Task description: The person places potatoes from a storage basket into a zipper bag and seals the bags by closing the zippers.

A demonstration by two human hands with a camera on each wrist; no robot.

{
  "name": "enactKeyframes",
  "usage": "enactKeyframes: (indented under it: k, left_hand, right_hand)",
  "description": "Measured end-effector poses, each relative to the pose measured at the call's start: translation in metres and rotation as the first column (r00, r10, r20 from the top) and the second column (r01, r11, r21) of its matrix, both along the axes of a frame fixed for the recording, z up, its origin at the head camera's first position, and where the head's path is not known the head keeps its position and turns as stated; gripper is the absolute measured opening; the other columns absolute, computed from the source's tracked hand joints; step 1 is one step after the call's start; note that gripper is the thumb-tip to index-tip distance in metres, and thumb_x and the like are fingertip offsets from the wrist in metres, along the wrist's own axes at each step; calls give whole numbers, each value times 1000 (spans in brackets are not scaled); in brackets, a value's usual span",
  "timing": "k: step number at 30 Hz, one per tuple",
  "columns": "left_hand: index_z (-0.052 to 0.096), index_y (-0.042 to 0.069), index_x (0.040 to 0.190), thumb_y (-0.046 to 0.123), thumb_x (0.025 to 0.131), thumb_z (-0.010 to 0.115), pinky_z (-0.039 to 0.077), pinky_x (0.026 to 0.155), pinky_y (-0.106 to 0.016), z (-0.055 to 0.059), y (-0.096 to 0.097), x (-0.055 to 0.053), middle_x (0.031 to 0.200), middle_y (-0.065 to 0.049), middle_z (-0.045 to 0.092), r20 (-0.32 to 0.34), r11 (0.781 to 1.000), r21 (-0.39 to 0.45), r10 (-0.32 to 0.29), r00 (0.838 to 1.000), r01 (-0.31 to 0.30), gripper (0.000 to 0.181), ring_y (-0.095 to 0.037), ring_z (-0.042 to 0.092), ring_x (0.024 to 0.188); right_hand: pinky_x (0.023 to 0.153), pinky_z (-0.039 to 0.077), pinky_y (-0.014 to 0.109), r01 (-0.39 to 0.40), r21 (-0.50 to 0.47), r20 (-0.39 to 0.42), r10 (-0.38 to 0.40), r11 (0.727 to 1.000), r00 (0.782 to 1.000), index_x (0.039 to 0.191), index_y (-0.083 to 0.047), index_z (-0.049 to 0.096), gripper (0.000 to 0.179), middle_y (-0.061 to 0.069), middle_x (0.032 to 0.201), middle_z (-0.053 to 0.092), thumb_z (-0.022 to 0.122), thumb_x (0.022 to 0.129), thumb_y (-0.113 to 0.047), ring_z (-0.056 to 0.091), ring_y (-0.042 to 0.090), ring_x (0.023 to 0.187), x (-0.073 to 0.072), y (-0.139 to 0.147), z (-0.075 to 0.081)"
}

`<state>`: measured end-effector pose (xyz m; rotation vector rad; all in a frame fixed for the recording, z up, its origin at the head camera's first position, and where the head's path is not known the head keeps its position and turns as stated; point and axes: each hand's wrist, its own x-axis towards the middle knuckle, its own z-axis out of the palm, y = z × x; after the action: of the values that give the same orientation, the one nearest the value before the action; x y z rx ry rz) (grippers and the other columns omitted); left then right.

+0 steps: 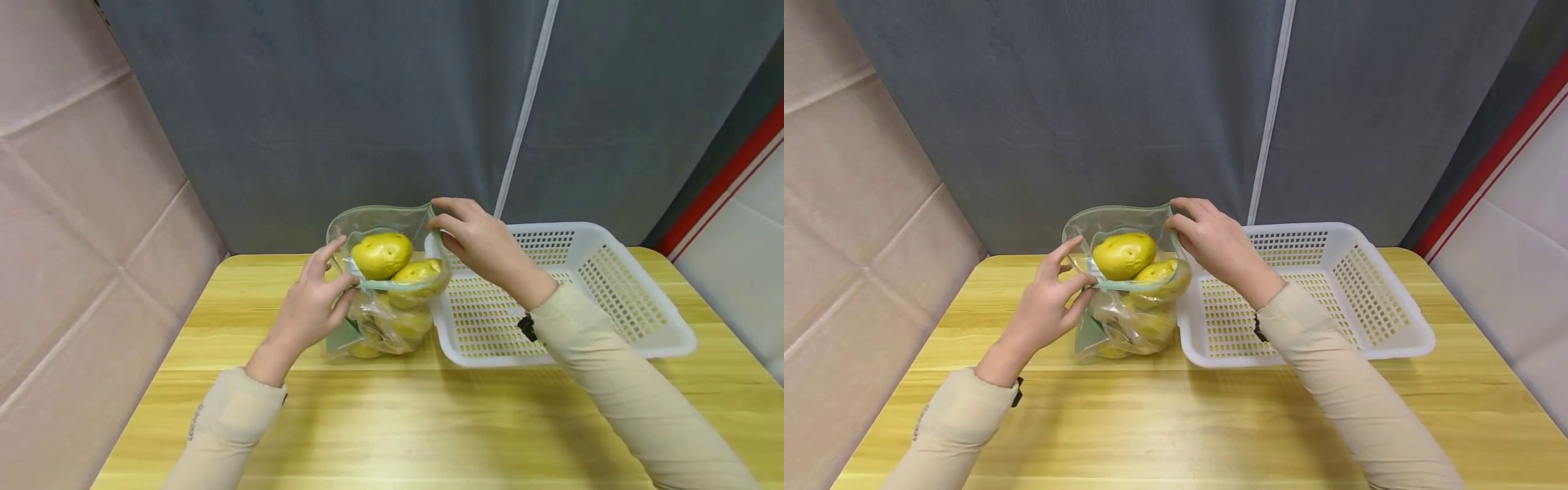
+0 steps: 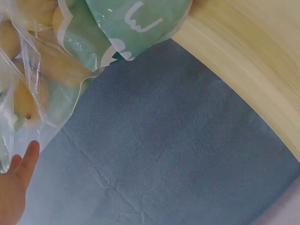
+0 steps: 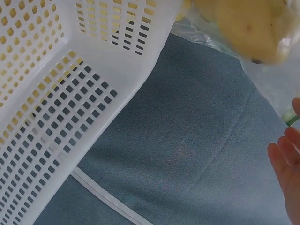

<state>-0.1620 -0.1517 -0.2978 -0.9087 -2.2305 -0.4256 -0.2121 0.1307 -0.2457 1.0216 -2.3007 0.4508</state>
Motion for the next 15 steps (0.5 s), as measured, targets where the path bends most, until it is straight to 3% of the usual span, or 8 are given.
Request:
enactKeyframes:
  k: [4, 8, 12, 15]
  left_hand:
    - [68, 4, 87, 3, 82, 71, 54, 91, -47, 2, -3, 0, 141, -28, 38, -30, 1000, 26, 13, 999, -12, 7, -42, 45, 126]
    - [68, 2, 88, -3, 81, 69, 54, 92, -47, 4, -7, 1, 143, -28, 36, -8, 996, 69, 61, 998, -60, 8, -44, 45, 126]
    - [68, 0, 90, -3, 85, 66, 56, 89, -45, 5, -11, 1, 144, -25, 35, 41, 985, 107, 130, 991, -133, 7, -41, 47, 126]
    - [67, -1, 92, 0, 87, 64, 59, 77, -44, 5, -15, 1, 143, -25, 37, 65, 971, 136, 188, 980, -195, 6, -40, 54, 121]
  right_hand:
    - [59, 52, 37, 19, 14, 20, -19, 1000, 1000, 101, -8, 66, 18, 20, 134, 54, 60, 87, 1, 55, 36, 119, 1, -1, 1]
    - [51, 45, 31, 22, 38, 62, -25, 999, 998, 99, -7, 62, 13, 23, 141, 48, 58, 88, 0, 54, 39, 120, 2, -2, 1]
    - [57, 50, 32, -1, 57, 82, -4, 998, 997, 97, -5, 59, 10, 23, 136, 51, 57, 89, 1, 59, 37, 112, 2, -4, 0]
    - [65, 54, 34, -23, 56, 93, 18, 998, 995, 98, -4, 58, 9, 20, 126, 56, 59, 90, 0, 63, 32, 100, 2, -5, -1]
